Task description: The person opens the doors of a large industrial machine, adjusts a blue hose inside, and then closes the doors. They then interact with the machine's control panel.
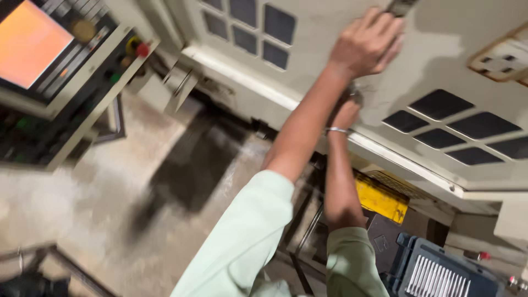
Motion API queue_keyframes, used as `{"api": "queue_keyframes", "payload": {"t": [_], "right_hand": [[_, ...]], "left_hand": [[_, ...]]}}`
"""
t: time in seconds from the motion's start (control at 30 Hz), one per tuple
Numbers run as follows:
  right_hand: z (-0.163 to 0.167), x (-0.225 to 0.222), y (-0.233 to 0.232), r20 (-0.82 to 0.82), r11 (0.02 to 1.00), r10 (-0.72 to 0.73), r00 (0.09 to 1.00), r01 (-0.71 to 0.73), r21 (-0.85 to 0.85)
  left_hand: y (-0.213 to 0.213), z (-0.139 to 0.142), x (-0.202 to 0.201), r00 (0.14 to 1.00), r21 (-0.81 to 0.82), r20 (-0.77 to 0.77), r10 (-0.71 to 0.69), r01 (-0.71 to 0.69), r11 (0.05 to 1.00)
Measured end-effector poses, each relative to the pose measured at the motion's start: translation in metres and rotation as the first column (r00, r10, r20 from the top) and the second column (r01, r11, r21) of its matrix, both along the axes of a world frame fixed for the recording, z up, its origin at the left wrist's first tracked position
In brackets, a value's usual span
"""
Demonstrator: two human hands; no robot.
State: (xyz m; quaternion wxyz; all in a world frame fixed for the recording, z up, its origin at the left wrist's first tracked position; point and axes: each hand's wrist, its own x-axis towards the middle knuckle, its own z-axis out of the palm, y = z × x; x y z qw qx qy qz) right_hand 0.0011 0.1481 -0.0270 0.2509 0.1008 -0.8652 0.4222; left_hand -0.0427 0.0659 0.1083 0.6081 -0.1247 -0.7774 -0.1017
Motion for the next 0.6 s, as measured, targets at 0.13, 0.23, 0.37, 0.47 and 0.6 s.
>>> {"api": "queue_keyframes", "payload": {"t": [0.13,0.23,0.37,0.47,0.6], "right_hand": [[-0.001,0.006,-0.003,-0.083,1.000,0.013,0.996,-0.011,0.029],[-0.001,0.010,-0.004,-0.127,0.999,0.030,0.991,-0.027,0.024],[-0.004,0.008,-0.007,-0.260,0.996,0.071,0.963,-0.083,-0.033],[-0.009,0.003,-0.011,-0.315,0.985,0.106,0.943,-0.144,-0.098],[-0.016,0.000,-0.010,-0.352,0.966,0.148,0.924,-0.211,-0.149]], "left_hand": [[-0.004,0.002,0.009,1.000,-0.019,0.028,0.013,-0.012,1.000],[-0.005,0.006,0.015,0.999,-0.047,0.008,0.041,-0.041,0.998],[-0.004,0.010,0.020,0.998,-0.021,-0.028,0.057,-0.058,0.998],[-0.003,0.009,0.022,0.986,0.029,-0.120,0.113,-0.110,0.994],[0.000,0.007,0.024,0.985,0.029,-0.044,0.164,-0.163,0.986]]}}
